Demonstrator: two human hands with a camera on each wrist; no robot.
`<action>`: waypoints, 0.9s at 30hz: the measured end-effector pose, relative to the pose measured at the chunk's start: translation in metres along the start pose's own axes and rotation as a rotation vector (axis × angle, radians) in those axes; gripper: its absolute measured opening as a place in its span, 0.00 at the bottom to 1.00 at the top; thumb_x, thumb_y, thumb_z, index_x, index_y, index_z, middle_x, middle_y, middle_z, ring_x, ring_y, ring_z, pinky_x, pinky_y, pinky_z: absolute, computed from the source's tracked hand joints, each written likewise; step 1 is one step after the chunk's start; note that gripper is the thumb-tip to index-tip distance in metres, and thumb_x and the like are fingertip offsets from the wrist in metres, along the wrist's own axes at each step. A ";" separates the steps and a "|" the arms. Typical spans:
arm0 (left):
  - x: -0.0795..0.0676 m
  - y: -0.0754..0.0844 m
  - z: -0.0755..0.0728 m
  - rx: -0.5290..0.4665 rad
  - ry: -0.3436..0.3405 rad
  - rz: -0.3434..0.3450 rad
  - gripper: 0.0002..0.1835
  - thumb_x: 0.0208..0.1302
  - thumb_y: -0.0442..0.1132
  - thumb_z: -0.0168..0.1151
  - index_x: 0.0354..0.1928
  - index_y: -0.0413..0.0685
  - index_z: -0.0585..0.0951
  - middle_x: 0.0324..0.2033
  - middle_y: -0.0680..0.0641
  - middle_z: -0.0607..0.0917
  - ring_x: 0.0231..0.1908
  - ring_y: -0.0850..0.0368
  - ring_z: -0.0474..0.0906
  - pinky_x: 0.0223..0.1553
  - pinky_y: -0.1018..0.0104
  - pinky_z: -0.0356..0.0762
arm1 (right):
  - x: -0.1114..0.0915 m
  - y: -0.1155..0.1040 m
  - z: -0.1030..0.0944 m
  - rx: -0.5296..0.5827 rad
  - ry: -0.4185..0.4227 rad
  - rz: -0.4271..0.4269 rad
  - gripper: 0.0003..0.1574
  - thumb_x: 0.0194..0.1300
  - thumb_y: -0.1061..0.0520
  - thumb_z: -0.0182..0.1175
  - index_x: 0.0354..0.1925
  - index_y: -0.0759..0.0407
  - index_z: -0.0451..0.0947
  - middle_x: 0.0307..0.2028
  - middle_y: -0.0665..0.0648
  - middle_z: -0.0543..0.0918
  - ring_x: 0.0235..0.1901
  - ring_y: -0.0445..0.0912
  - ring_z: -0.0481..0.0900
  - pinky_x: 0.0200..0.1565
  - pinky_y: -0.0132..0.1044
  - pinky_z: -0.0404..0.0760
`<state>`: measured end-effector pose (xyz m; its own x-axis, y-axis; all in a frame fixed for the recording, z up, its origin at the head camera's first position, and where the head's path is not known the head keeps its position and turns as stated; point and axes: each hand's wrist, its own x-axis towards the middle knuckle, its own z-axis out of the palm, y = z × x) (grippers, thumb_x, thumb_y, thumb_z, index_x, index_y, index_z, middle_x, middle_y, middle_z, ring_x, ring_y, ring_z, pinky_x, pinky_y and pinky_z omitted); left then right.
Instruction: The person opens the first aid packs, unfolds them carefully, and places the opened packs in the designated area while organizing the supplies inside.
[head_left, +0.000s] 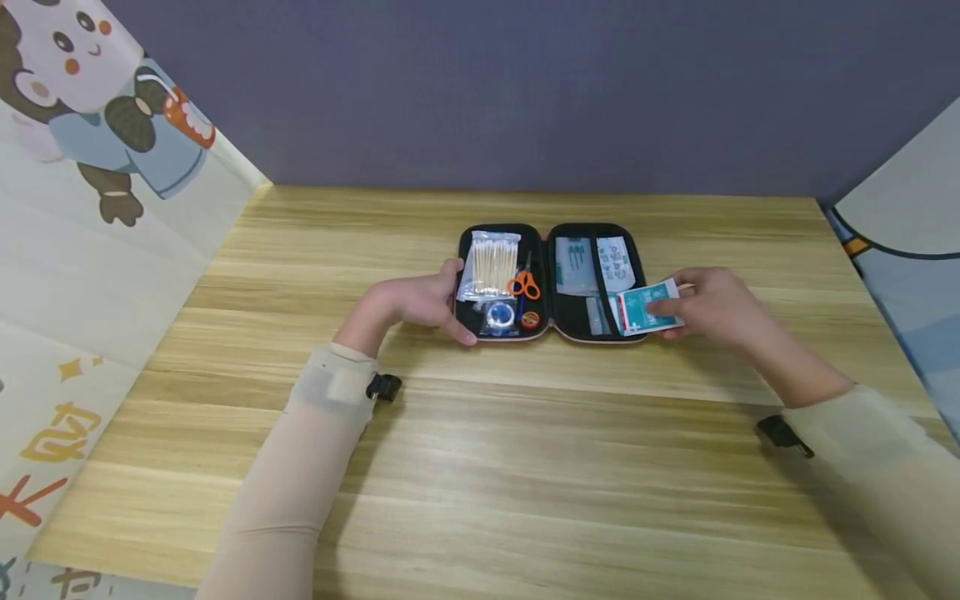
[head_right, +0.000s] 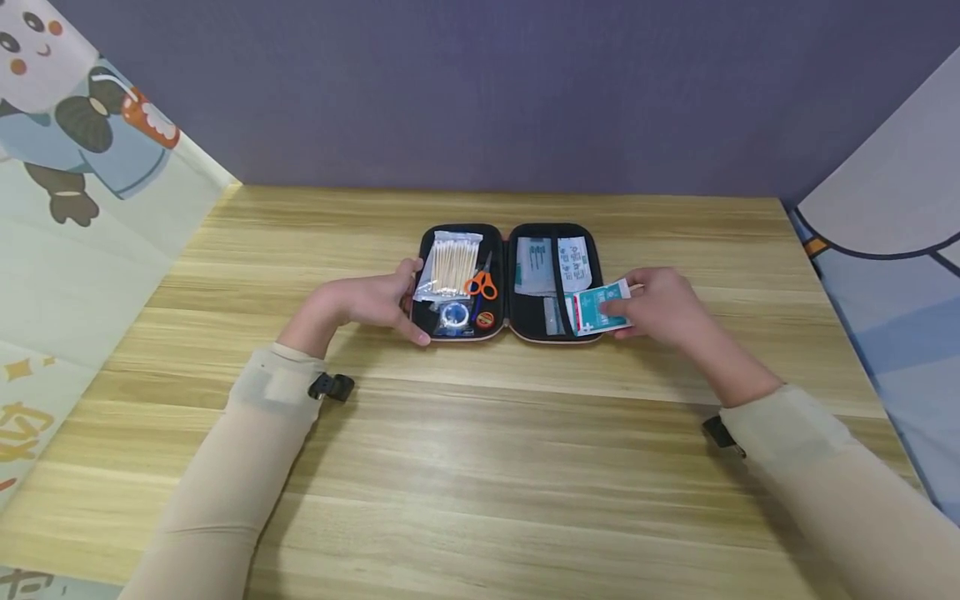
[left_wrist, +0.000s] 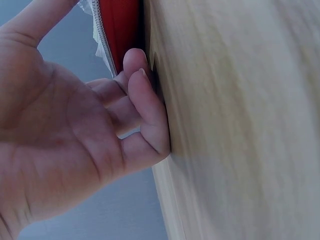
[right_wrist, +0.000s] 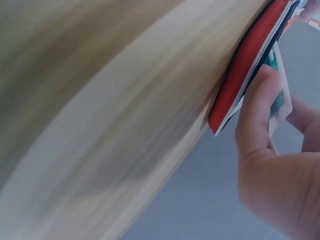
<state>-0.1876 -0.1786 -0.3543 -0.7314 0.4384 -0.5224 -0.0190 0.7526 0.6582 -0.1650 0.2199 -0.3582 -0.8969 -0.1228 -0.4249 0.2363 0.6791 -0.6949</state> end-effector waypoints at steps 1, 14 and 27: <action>0.000 0.000 0.000 0.001 -0.001 -0.001 0.79 0.53 0.48 0.85 0.84 0.44 0.27 0.85 0.33 0.40 0.86 0.42 0.36 0.87 0.48 0.39 | 0.000 -0.002 0.001 -0.031 0.001 -0.005 0.39 0.74 0.49 0.67 0.70 0.72 0.67 0.57 0.73 0.84 0.33 0.43 0.88 0.38 0.39 0.91; -0.002 0.001 -0.002 0.010 -0.002 -0.004 0.77 0.52 0.48 0.85 0.84 0.44 0.30 0.84 0.31 0.46 0.86 0.41 0.40 0.86 0.47 0.41 | 0.007 -0.029 0.017 -0.288 -0.052 -0.106 0.52 0.73 0.44 0.67 0.75 0.78 0.62 0.18 0.54 0.83 0.21 0.47 0.79 0.34 0.38 0.75; -0.002 0.001 -0.002 0.011 0.000 -0.008 0.78 0.52 0.49 0.86 0.84 0.45 0.30 0.85 0.32 0.44 0.86 0.42 0.39 0.86 0.48 0.41 | 0.005 -0.036 0.017 -0.231 -0.116 -0.058 0.41 0.77 0.45 0.63 0.70 0.77 0.68 0.22 0.56 0.88 0.24 0.48 0.89 0.54 0.55 0.88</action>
<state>-0.1877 -0.1797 -0.3512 -0.7309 0.4327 -0.5277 -0.0174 0.7612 0.6483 -0.1718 0.1824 -0.3449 -0.8541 -0.2394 -0.4617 0.0824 0.8143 -0.5746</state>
